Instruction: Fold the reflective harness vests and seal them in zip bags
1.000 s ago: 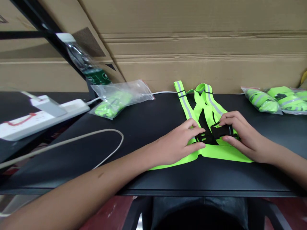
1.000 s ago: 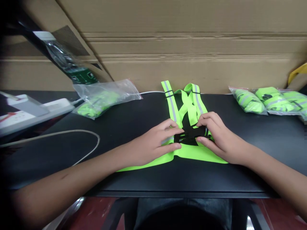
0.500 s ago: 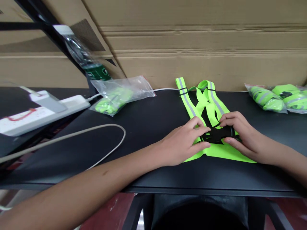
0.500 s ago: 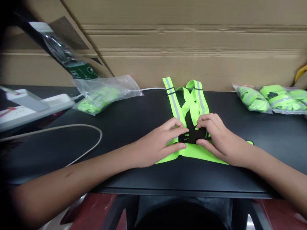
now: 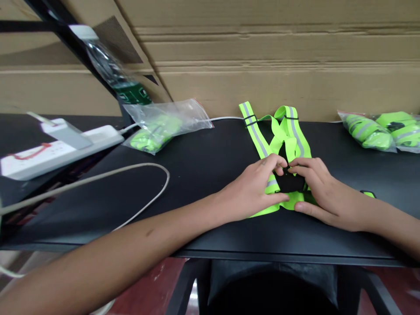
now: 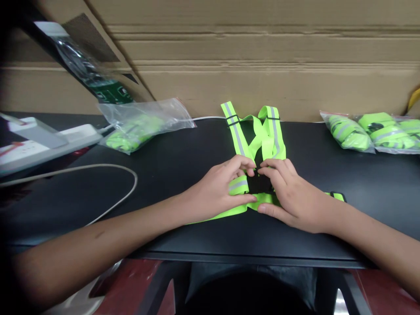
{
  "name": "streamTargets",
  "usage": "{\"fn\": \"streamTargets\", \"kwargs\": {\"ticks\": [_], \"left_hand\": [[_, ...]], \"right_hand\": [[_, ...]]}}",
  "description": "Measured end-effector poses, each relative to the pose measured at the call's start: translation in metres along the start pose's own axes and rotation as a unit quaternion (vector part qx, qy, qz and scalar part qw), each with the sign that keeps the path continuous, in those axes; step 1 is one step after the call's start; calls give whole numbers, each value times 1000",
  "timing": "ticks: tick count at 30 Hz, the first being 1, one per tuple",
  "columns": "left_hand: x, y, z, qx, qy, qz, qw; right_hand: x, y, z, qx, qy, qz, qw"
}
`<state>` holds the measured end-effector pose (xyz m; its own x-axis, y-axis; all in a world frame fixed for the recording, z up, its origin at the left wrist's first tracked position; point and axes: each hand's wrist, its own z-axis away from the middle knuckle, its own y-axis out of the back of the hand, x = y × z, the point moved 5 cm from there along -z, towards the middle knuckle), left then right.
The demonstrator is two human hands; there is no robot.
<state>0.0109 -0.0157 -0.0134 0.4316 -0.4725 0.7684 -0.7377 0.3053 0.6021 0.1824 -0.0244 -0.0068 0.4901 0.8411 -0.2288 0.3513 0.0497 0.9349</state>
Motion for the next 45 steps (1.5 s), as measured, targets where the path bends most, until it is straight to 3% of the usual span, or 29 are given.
{"fn": "streamTargets", "kwargs": {"ticks": [7, 11, 15, 18, 21, 24, 30, 34, 37, 40, 42, 45], "left_hand": [[6, 9, 1, -52, -24, -37, 998], [9, 23, 4, -72, -78, -93, 990], [22, 27, 9, -77, -176, -178, 965], [28, 16, 14, -143, -209, -236, 938], [27, 9, 16, -195, -191, -235, 933], [24, 12, 14, -207, -159, -190, 946], [26, 18, 13, -222, -161, -153, 949], [25, 13, 12, -183, -162, -174, 954], [26, 9, 12, -151, -167, -209, 952], [34, 4, 12, -154, -174, -225, 946], [38, 2, 8, -157, -137, -242, 948], [38, -4, 0, -146, -65, -279, 947]], "right_hand": [[15, 5, 2, -49, -15, -8, 999], [20, 20, 6, 13, -25, 44, 999], [13, 40, 7, 94, -4, 44, 995], [2, 40, 6, 57, 61, 5, 997], [-5, 28, 6, -34, 90, -14, 995], [-5, 20, 6, -81, 78, -36, 993], [1, 23, 8, -89, 40, -159, 982], [11, 33, 9, -49, -8, -207, 977], [15, 45, 17, 7, -26, -157, 987], [17, 58, 39, 63, -72, -30, 995], [17, 60, 62, 63, -113, 39, 991], [22, 55, 99, 27, -179, 51, 982]]}}
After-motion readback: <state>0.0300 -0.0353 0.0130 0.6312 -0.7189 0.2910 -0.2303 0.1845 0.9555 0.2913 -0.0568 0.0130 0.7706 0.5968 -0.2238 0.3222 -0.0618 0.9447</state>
